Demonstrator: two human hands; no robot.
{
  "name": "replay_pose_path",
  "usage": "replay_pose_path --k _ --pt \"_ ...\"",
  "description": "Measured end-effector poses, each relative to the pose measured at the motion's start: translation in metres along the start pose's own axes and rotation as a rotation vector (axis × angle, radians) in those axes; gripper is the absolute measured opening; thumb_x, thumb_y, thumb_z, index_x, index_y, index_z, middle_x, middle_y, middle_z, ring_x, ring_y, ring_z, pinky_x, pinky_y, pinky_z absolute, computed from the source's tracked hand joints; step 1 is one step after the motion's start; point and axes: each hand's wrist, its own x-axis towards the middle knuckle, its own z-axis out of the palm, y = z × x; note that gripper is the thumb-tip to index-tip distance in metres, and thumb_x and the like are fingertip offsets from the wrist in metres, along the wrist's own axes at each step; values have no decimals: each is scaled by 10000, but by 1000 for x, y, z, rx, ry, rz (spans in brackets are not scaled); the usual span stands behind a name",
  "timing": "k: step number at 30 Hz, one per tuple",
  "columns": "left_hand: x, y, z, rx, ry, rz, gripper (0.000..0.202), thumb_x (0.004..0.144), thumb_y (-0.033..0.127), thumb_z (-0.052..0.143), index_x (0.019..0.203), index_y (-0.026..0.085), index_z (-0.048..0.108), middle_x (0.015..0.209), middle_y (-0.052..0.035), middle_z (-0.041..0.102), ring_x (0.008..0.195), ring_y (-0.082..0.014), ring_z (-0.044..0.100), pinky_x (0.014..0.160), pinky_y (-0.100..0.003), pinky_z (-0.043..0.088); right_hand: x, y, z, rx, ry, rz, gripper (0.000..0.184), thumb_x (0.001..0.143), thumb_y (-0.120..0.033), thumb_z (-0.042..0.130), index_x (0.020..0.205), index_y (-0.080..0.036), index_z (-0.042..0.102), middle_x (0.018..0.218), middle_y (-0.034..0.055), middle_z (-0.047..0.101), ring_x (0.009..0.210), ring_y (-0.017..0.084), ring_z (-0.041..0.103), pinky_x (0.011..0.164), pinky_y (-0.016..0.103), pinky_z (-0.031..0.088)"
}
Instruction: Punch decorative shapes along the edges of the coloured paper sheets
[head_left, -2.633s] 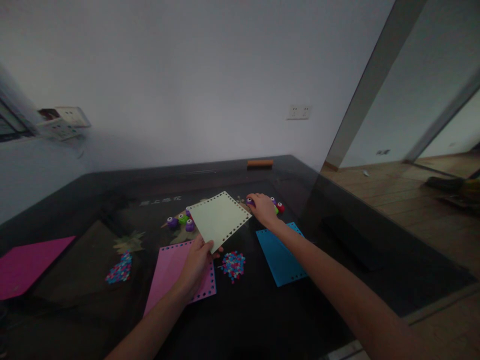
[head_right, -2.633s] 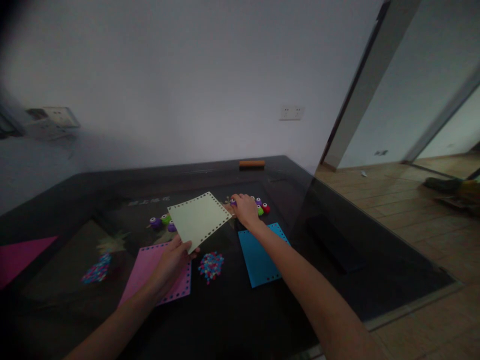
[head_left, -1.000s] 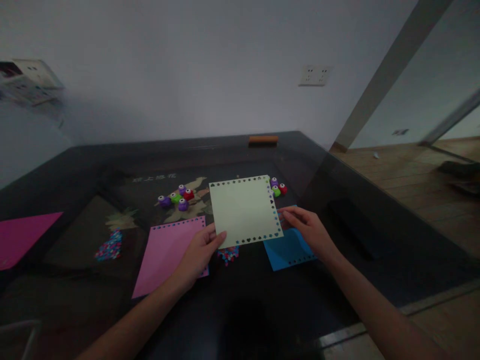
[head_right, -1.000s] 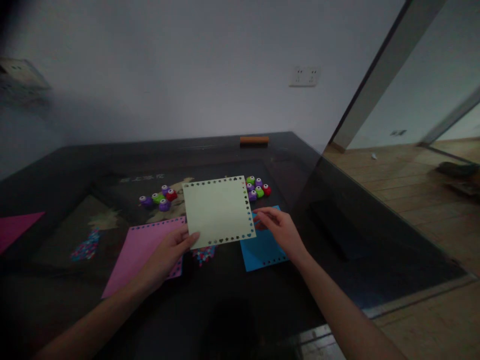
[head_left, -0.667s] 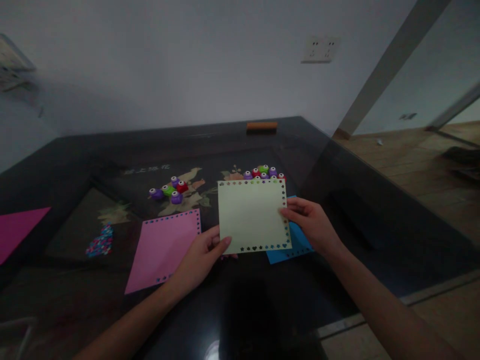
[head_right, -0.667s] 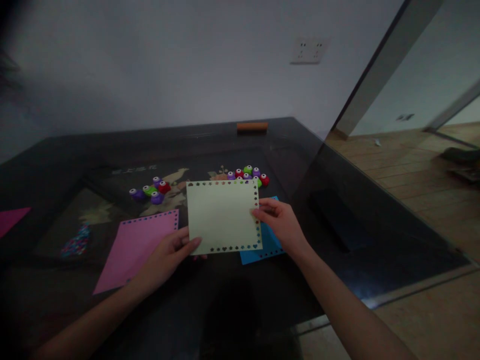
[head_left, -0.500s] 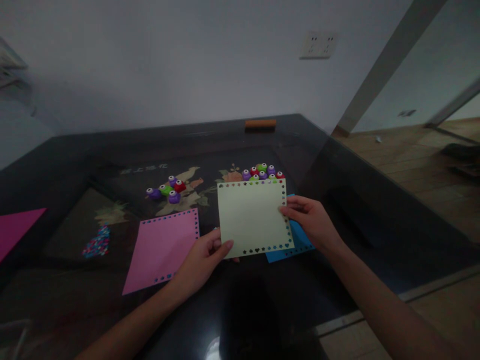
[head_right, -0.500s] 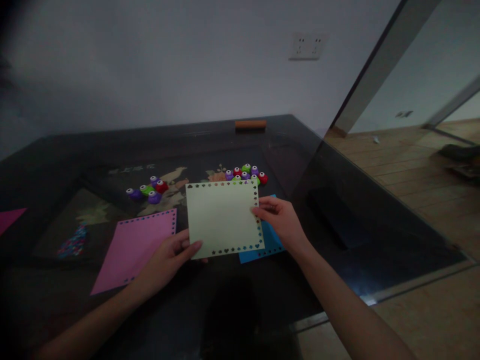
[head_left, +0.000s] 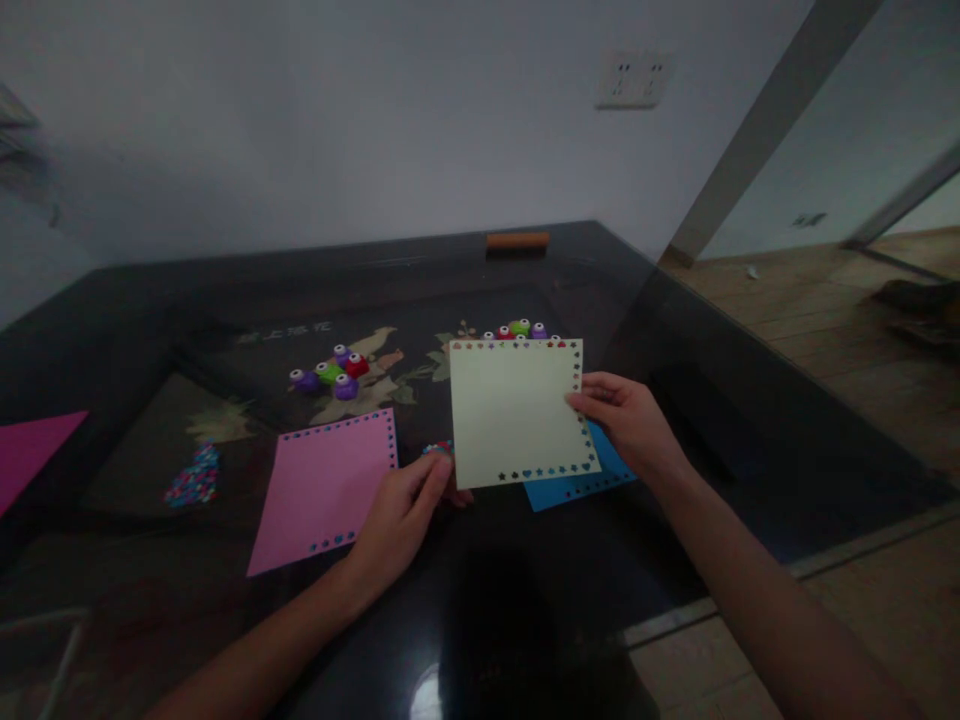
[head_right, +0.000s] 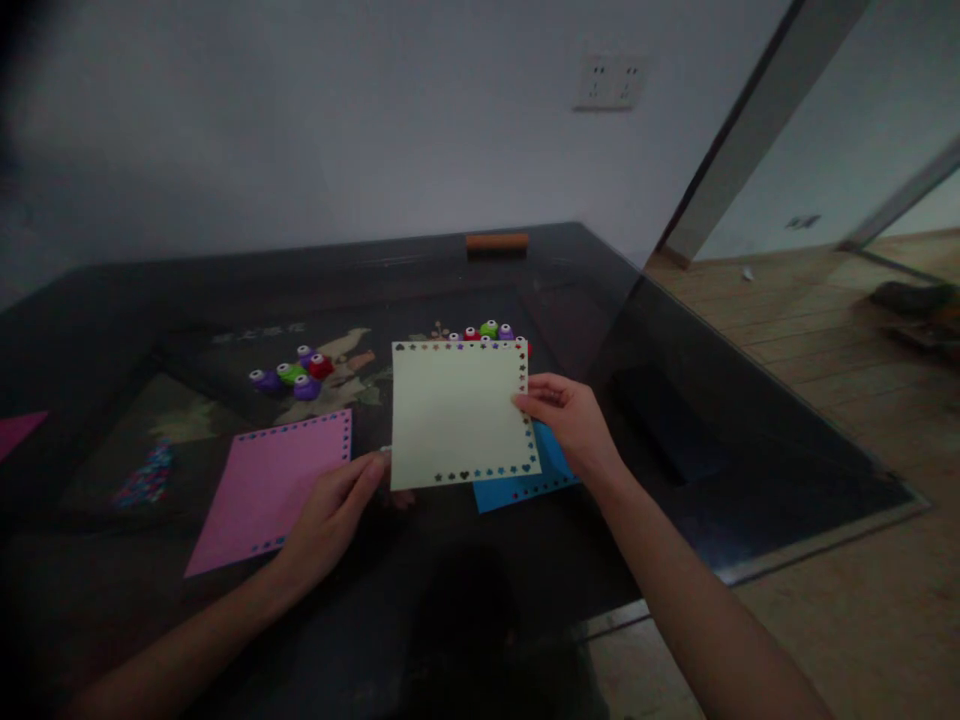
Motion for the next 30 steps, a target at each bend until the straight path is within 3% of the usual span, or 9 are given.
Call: replay_pose_path --k 4,8,12,20,24,30 --pt "-3 -5 2 180 18 161 189 797 329 607 670 225 700 600 -28 629 614 -203 559 665 -292 422 5 -7 -13 16 65 -66 317 523 -298 827 790 -189 695 663 -3 684 539 122 598 538 269 490" --pt "-6 1 14 434 -171 374 186 848 237 519 814 234 702 766 -67 677 736 -223 596 720 -323 439 9 -17 -33 -23 113 -107 325 502 -278 838 778 -195 687 672 -3 680 575 127 607 572 274 493" --pt "-6 7 33 612 -296 452 238 909 201 418 983 201 644 910 -95 662 838 -222 604 744 -323 463 11 -11 -55 -78 150 -16 381 484 -268 849 816 -180 684 649 -17 661 532 116 587 530 261 464" --pt "-2 -13 43 727 -248 661 343 845 55 444 1136 176 577 1097 -123 623 1027 -248 575 896 -380 476 6 4 -64 -227 112 104 436 505 -282 831 900 -178 678 674 -3 683 545 148 610 517 283 469" --pt "0 -17 45 799 -245 664 394 820 31 460 1185 147 551 1224 -148 582 1155 -272 527 990 -422 448 5 3 -61 -280 84 111 428 520 -292 818 909 -180 678 684 6 688 553 150 612 524 286 475" --pt "3 -16 50 929 -183 685 340 851 99 481 1183 113 554 1274 -160 568 1204 -283 515 996 -441 473 6 4 -61 -351 72 102 427 542 -316 805 923 -175 676 704 22 689 598 169 627 566 309 492"
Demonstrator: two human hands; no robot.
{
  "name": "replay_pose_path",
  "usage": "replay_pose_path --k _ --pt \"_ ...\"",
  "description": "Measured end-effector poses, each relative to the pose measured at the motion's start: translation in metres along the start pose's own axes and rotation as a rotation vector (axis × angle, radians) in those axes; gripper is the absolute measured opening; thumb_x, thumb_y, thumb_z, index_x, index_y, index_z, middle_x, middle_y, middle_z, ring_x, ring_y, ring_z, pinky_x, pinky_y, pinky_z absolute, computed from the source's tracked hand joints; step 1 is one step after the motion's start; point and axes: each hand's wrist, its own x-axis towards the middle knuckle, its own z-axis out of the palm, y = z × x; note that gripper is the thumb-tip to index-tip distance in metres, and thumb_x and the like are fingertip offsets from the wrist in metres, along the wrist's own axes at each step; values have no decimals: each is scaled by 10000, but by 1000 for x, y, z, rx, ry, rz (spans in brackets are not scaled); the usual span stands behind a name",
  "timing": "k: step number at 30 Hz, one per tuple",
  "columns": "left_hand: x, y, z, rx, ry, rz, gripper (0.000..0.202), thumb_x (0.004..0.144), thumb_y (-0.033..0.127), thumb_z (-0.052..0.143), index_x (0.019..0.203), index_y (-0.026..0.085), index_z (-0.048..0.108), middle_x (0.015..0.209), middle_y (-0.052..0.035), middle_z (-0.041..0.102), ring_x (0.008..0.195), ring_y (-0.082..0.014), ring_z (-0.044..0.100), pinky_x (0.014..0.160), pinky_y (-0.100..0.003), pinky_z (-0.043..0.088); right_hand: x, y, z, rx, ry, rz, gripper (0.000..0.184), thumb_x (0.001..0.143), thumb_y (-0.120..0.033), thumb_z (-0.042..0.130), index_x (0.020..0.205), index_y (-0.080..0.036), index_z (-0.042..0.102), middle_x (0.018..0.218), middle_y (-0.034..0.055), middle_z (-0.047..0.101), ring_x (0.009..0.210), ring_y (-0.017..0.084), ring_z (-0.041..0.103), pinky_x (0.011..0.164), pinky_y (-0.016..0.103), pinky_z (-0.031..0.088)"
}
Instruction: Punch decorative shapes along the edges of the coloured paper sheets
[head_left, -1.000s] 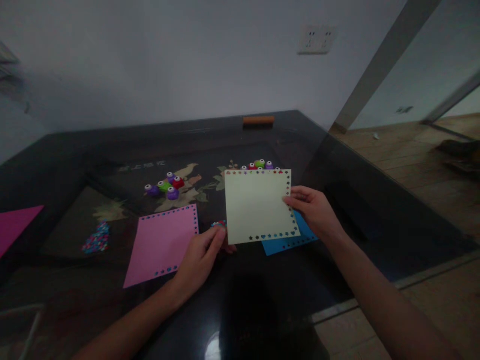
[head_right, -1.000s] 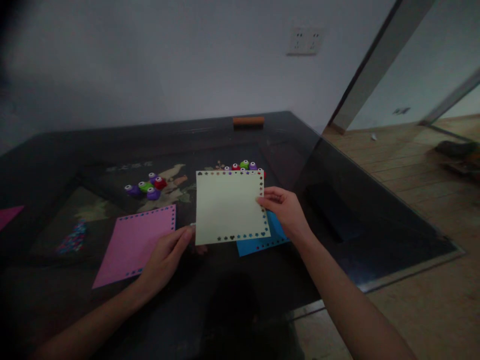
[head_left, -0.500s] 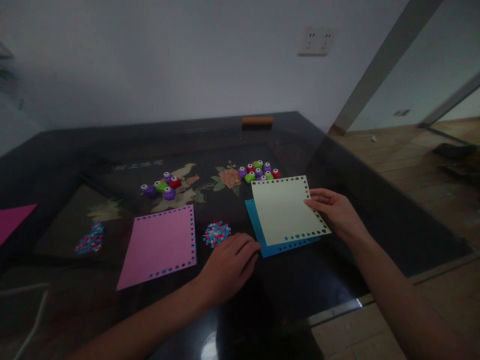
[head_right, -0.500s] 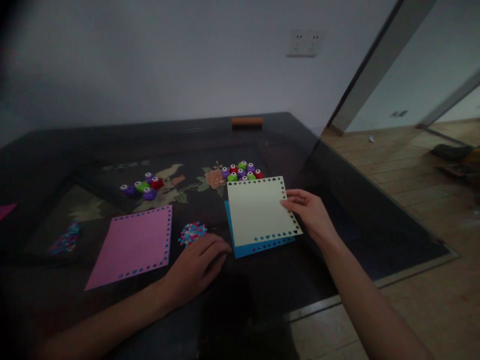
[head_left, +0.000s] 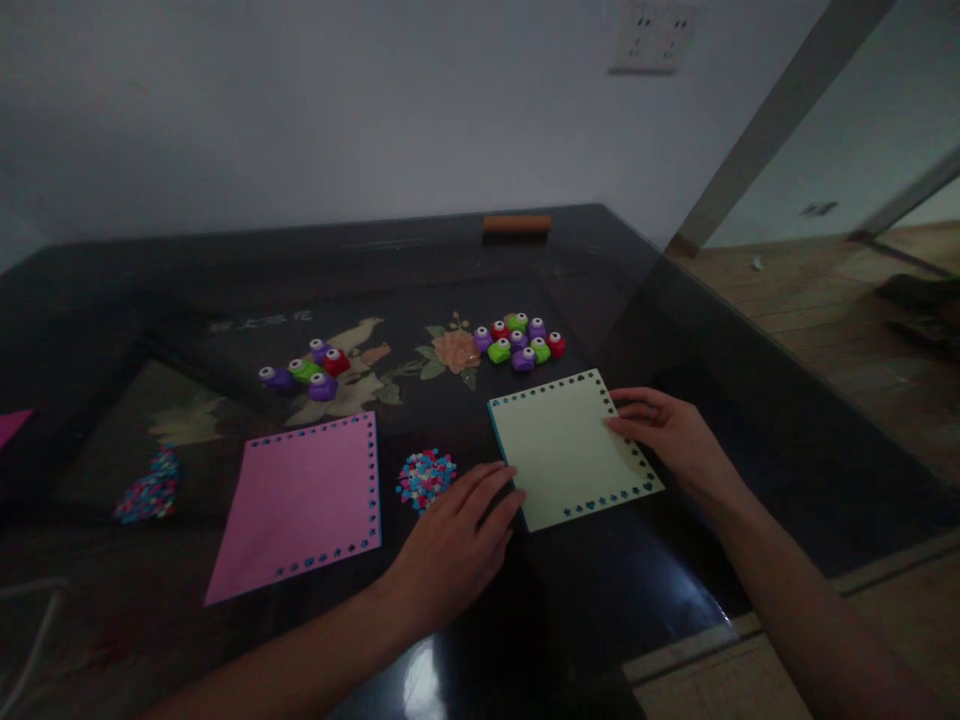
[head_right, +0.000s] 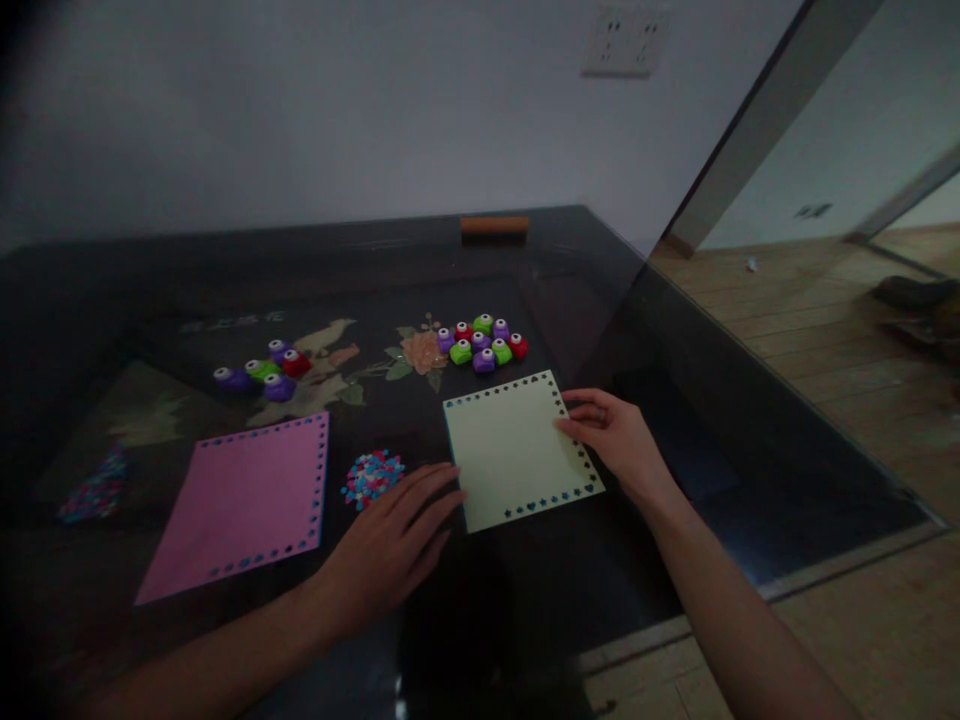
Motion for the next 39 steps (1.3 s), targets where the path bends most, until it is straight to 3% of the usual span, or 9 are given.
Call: replay_pose_path --k 18,32,39 --pt "-2 -1 2 63 -85 -5 417 891 164 453 1296 70 452 1364 -174 509 1277 -256 463 1029 -417 451 1 3 2 11 -6 8 411 554 -277 794 937 -181 680 717 19 690 611 158 614 563 292 461" --pt "-1 -2 2 45 -118 -1 400 883 154 469 1277 88 494 1357 -165 520 1287 -259 452 1030 -416 449 1 2 2 -16 -20 -19 412 558 -314 793 931 -187 673 713 23 687 608 175 623 554 302 470" --pt "-1 -1 1 57 -119 2 396 889 157 453 1275 81 494 1352 -162 526 1281 -260 458 1019 -413 460 1 4 -6 -156 22 -142 396 623 -336 749 985 -204 656 827 46 689 690 193 642 654 343 498"
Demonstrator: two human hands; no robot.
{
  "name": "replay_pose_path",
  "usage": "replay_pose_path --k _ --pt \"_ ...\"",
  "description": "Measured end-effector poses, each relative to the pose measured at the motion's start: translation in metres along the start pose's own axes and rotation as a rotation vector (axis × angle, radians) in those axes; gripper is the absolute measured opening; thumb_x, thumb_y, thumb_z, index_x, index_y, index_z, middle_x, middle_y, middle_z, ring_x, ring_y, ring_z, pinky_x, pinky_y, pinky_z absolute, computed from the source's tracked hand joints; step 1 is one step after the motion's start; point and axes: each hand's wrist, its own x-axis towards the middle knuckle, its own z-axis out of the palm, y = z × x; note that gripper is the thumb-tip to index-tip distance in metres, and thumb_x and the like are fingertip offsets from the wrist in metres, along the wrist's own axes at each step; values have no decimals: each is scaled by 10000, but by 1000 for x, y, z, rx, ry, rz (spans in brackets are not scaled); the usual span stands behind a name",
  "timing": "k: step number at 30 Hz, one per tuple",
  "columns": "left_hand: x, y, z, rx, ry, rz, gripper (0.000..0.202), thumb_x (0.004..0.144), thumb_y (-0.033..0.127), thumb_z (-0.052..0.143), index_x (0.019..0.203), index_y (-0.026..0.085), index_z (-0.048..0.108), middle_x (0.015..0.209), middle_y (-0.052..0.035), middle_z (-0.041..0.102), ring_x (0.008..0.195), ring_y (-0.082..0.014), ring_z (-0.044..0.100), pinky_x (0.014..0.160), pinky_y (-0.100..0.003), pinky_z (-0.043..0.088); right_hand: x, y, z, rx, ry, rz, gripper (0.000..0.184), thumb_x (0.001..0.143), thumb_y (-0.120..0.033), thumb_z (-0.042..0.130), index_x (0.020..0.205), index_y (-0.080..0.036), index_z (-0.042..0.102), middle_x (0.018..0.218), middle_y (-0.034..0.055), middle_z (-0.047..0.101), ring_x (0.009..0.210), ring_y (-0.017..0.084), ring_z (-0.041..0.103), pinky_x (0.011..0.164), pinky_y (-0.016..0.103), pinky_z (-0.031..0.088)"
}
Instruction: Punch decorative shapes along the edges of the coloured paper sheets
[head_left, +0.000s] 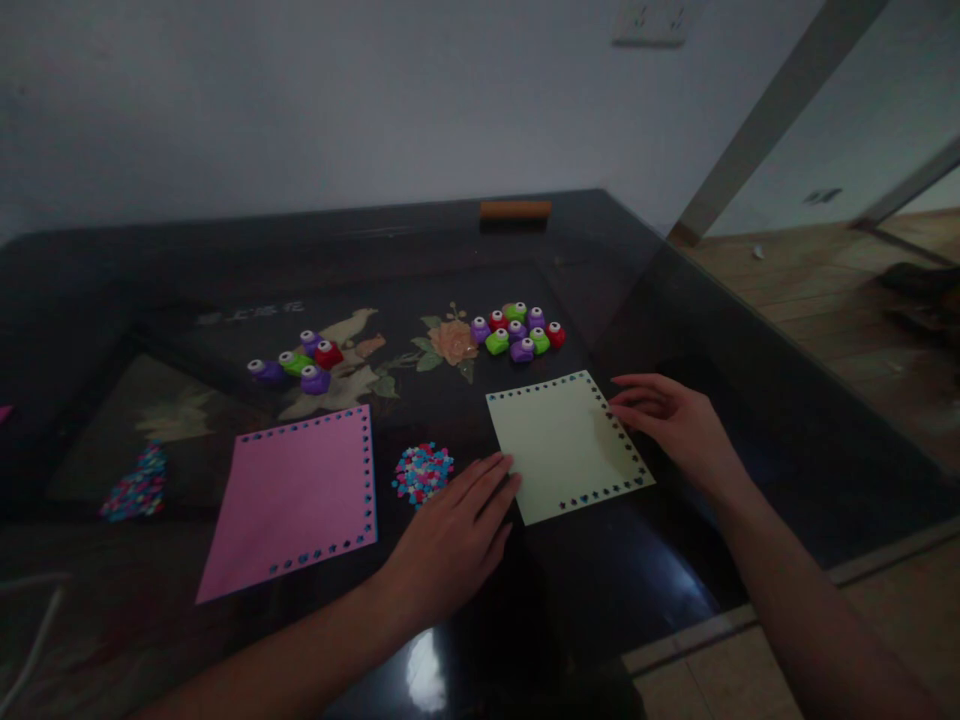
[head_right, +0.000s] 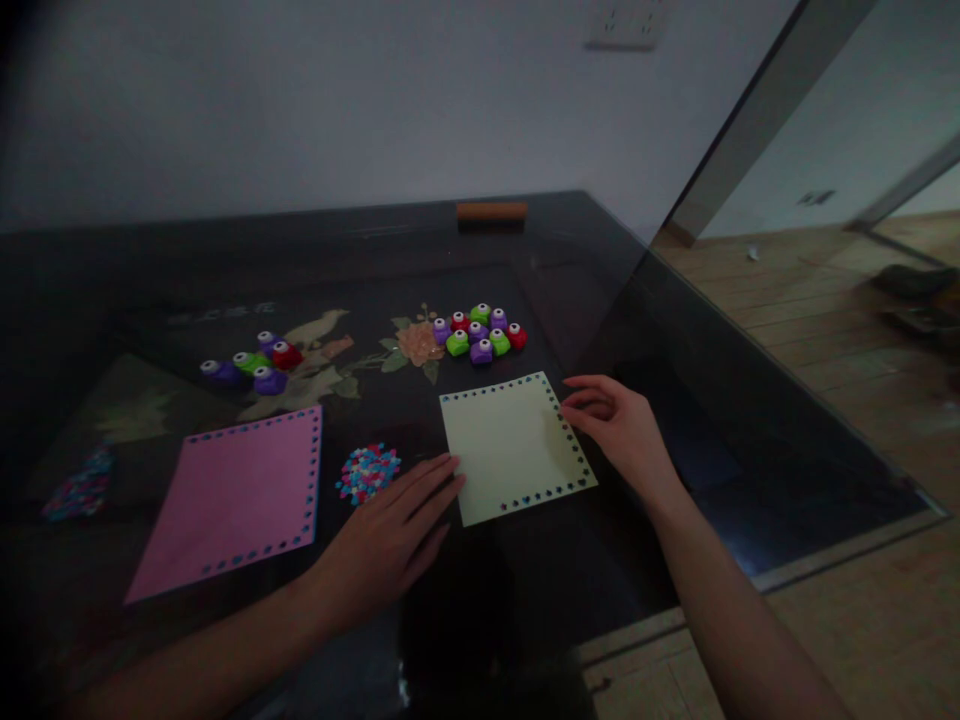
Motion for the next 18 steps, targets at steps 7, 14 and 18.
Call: replay_pose_path --k 7,14,18 --pt "-1 -1 1 -2 21 6 385 901 167 441 1273 84 492 1353 -165 524 1286 -259 453 1020 -417 459 2 2 0 -296 9 -121 335 652 -319 699 956 -179 688 824 63 651 662 191 580 594 344 467" --pt "0 1 0 -6 11 2 394 885 154 463 1272 87 494 1353 -165 524 1282 -262 457 1022 -420 457 1 1 2 -377 5 -194 275 659 -261 687 929 -209 693 792 45 620 636 178 557 567 327 454" --pt "0 0 0 -7 5 -2 395 882 157 472 1272 95 498 1352 -163 525 1281 -264 457 1023 -421 456 2 2 2 -383 0 -203 266 668 -264 682 927 -210 692 778 43 613 641 180 556 568 326 451"
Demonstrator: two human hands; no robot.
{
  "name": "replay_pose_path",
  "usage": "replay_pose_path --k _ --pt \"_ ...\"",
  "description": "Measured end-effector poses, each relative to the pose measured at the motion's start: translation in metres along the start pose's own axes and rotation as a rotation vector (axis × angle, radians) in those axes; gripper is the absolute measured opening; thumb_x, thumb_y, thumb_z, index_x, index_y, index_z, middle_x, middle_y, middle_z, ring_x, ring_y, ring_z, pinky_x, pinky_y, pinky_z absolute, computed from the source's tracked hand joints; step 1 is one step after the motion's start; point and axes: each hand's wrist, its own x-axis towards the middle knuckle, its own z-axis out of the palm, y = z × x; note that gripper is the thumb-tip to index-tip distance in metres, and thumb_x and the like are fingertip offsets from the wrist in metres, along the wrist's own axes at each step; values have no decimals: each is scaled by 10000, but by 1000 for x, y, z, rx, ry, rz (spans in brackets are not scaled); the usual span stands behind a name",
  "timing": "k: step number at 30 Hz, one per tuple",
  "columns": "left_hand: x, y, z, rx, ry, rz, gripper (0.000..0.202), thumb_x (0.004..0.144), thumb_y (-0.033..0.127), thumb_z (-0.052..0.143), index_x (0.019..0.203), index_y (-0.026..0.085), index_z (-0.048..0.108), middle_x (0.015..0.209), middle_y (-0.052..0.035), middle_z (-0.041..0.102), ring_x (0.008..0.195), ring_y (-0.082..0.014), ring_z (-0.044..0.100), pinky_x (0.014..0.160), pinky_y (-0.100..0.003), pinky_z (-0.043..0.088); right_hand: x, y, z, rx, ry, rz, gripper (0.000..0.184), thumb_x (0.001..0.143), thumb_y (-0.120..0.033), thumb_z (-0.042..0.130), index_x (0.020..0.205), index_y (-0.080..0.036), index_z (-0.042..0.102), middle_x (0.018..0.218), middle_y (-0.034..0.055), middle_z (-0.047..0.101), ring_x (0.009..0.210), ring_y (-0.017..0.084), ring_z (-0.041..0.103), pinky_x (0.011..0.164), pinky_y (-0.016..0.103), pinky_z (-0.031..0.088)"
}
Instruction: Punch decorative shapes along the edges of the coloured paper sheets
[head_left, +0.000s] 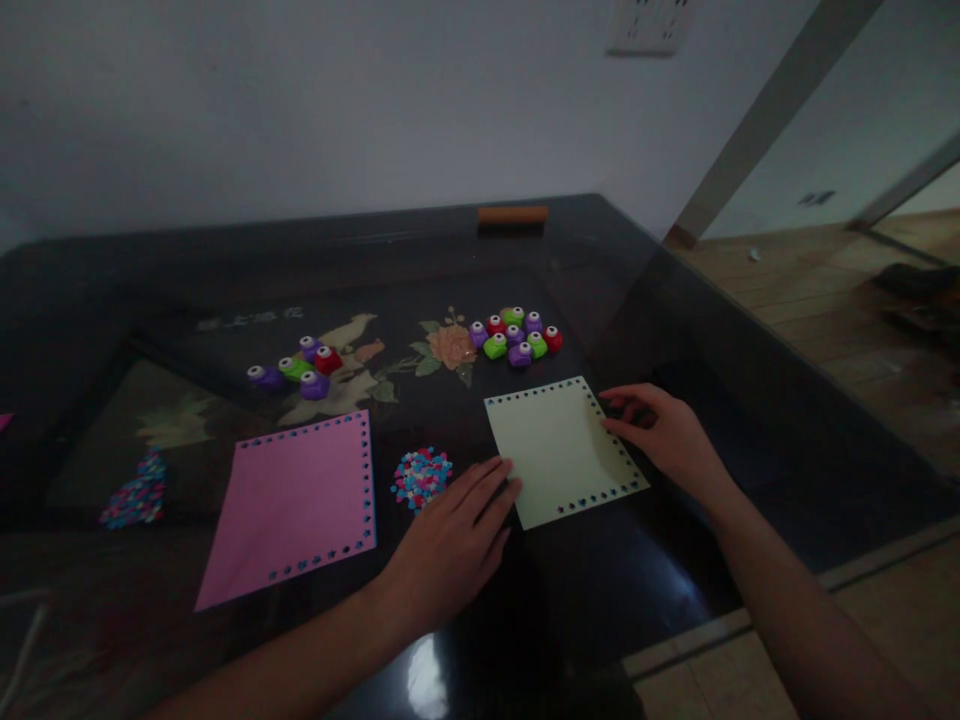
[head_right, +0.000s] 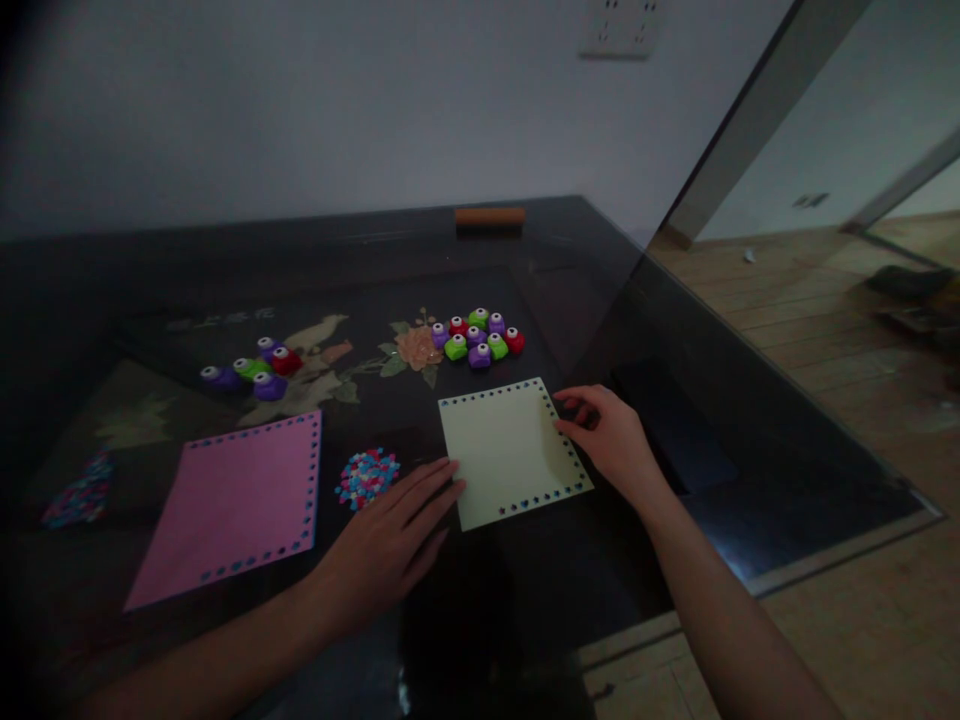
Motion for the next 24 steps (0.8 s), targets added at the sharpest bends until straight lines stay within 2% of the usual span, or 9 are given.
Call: replay_pose_path --k 24 --pt "1 0 1 -26 38 -2 404 874 145 480 1277 118 479 1341 -161 530 1264 -259 475 1022 -426 456 2 5 3 41 19 -28 232 703 -324 655 898 -205 691 801 49 613 650 180 548 586 334 448"
